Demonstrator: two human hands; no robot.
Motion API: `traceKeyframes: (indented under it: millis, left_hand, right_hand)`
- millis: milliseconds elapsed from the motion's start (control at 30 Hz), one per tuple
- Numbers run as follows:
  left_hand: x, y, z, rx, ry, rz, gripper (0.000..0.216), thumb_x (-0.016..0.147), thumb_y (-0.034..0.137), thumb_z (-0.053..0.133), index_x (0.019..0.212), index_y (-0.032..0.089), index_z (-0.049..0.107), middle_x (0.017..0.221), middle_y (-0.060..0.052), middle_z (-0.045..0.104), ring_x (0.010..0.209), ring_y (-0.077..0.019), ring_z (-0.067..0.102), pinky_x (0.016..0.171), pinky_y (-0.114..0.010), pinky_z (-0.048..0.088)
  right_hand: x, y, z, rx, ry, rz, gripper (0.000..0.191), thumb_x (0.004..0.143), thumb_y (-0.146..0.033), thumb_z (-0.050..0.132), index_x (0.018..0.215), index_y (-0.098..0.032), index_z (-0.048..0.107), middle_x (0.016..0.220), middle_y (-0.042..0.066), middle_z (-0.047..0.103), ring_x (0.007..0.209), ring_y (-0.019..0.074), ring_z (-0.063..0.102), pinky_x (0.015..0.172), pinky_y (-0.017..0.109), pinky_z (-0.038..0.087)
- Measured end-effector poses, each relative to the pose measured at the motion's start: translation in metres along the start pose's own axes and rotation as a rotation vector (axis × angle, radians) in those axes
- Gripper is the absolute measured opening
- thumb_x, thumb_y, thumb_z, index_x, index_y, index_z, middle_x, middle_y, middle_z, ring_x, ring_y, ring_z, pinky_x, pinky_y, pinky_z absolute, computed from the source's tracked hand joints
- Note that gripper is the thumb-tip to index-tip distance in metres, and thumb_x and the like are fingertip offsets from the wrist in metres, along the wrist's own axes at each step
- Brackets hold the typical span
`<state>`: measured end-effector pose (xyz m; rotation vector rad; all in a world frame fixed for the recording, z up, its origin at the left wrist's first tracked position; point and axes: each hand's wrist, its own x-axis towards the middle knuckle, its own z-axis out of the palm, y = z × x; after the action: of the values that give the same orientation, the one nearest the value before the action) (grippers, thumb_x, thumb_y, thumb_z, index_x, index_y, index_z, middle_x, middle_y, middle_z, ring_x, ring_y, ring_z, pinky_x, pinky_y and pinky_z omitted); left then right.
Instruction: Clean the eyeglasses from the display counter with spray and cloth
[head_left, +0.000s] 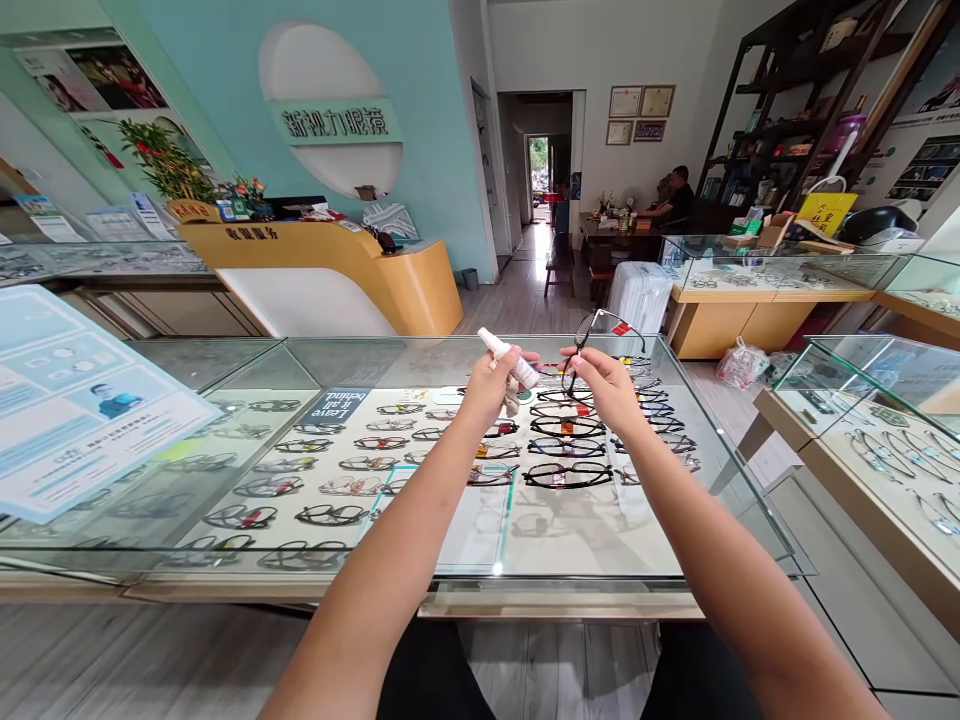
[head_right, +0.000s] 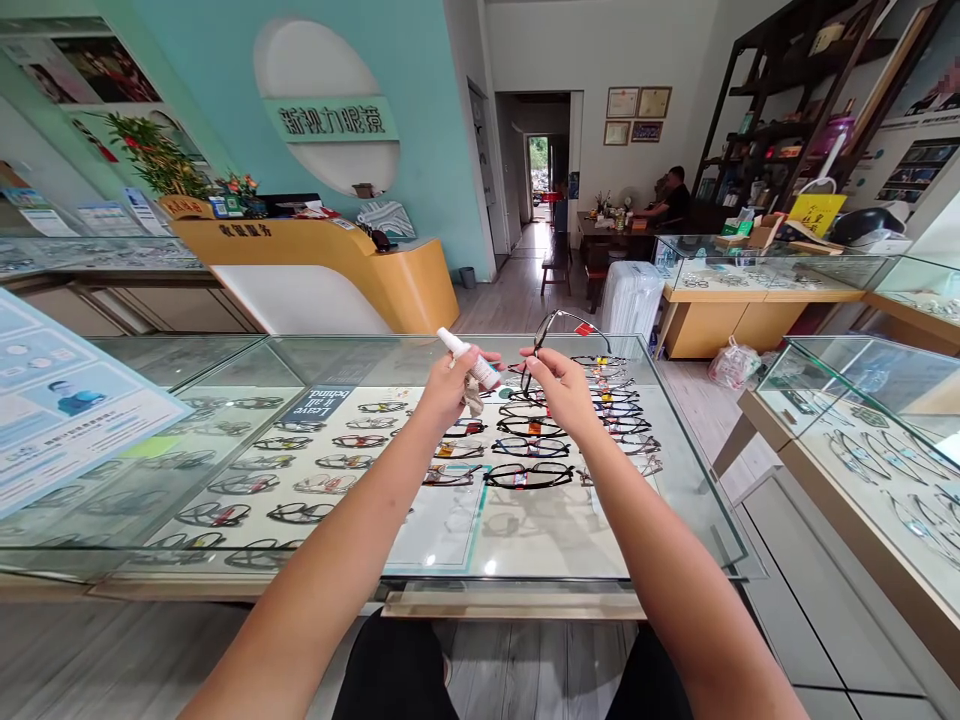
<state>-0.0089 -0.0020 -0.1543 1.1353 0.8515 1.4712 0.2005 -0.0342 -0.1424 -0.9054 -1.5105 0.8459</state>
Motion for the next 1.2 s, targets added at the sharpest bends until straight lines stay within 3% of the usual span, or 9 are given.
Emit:
traceKeyframes:
  millis: [100, 333, 433, 567, 733, 1000, 1100, 1200]
  left_hand:
    - [-0.004, 0.006, 0.003, -0.151, -0.042, -0.087, 0.071, 0.061, 0.063, 0.105, 0.099, 0.021, 0.063, 0.095, -0.008, 0.076, 0.089, -0.0256, 0.079, 0.069, -0.036, 0.068]
    - [-0.007, 0.012, -0.001, -0.228, -0.121, -0.167, 0.063, 0.058, 0.038, 0.109, 0.099, 0.022, 0.064, 0.094, 0.001, 0.068, 0.085, -0.0176, 0.073, 0.067, -0.033, 0.071]
    - [-0.008, 0.013, -0.003, -0.209, -0.184, -0.188, 0.062, 0.059, 0.038, 0.108, 0.096, 0.022, 0.061, 0.089, 0.002, 0.065, 0.085, -0.0187, 0.072, 0.062, -0.032, 0.070]
    - [-0.012, 0.017, -0.004, -0.253, -0.329, -0.213, 0.059, 0.069, 0.046, 0.106, 0.091, 0.022, 0.057, 0.086, 0.002, 0.060, 0.093, -0.0210, 0.074, 0.068, -0.031, 0.071]
    - [-0.013, 0.018, -0.006, -0.306, -0.397, -0.135, 0.058, 0.072, 0.046, 0.105, 0.085, 0.021, 0.055, 0.091, 0.000, 0.062, 0.087, -0.0163, 0.069, 0.069, -0.028, 0.069]
    - [-0.012, 0.015, -0.006, -0.277, -0.405, -0.162, 0.063, 0.072, 0.059, 0.103, 0.083, 0.021, 0.054, 0.080, 0.003, 0.055, 0.079, -0.0146, 0.068, 0.065, -0.025, 0.068]
    - [-0.014, 0.017, 0.000, -0.267, -0.363, -0.110, 0.073, 0.070, 0.085, 0.091, 0.079, 0.021, 0.057, 0.073, 0.002, 0.052, 0.072, -0.0163, 0.065, 0.056, -0.027, 0.065]
    - [-0.013, 0.019, 0.004, -0.221, -0.320, -0.123, 0.089, 0.071, 0.110, 0.061, 0.073, 0.021, 0.059, 0.068, -0.001, 0.052, 0.066, -0.0192, 0.063, 0.051, -0.030, 0.060]
  right_hand:
    - [0.000, 0.000, 0.000, 0.004, -0.002, -0.002, 0.044, 0.097, -0.061, 0.065, 0.112, -0.024, 0.083, 0.108, 0.008, 0.086, 0.109, 0.0292, 0.072, 0.103, 0.044, 0.055]
    - [0.000, 0.000, 0.000, 0.025, -0.036, 0.008, 0.044, 0.097, -0.060, 0.066, 0.113, -0.022, 0.084, 0.100, 0.007, 0.083, 0.094, 0.0250, 0.066, 0.094, 0.041, 0.052]
    - [-0.001, -0.001, 0.000, 0.079, -0.081, 0.008, 0.042, 0.096, -0.058, 0.069, 0.109, -0.021, 0.085, 0.106, 0.008, 0.084, 0.097, 0.0247, 0.068, 0.094, 0.040, 0.052]
    - [-0.001, -0.003, -0.001, 0.108, -0.130, -0.001, 0.039, 0.098, -0.057, 0.069, 0.107, -0.022, 0.086, 0.107, 0.008, 0.084, 0.098, 0.0245, 0.069, 0.100, 0.041, 0.052]
    - [0.000, -0.004, -0.003, 0.112, -0.138, 0.009, 0.043, 0.098, -0.060, 0.069, 0.113, -0.023, 0.086, 0.100, 0.006, 0.083, 0.094, 0.0240, 0.067, 0.100, 0.042, 0.052]
    - [0.000, -0.005, -0.001, 0.196, -0.186, 0.060, 0.043, 0.095, -0.061, 0.074, 0.110, -0.023, 0.086, 0.096, 0.005, 0.081, 0.083, 0.0209, 0.062, 0.090, 0.039, 0.052]
    - [-0.001, -0.006, 0.000, 0.203, -0.196, 0.061, 0.043, 0.094, -0.061, 0.075, 0.109, -0.023, 0.086, 0.095, 0.005, 0.081, 0.084, 0.0208, 0.062, 0.089, 0.038, 0.052]
    - [-0.001, -0.008, 0.000, 0.191, -0.212, 0.051, 0.040, 0.096, -0.058, 0.073, 0.107, -0.022, 0.086, 0.098, 0.005, 0.082, 0.084, 0.0204, 0.062, 0.088, 0.038, 0.051]
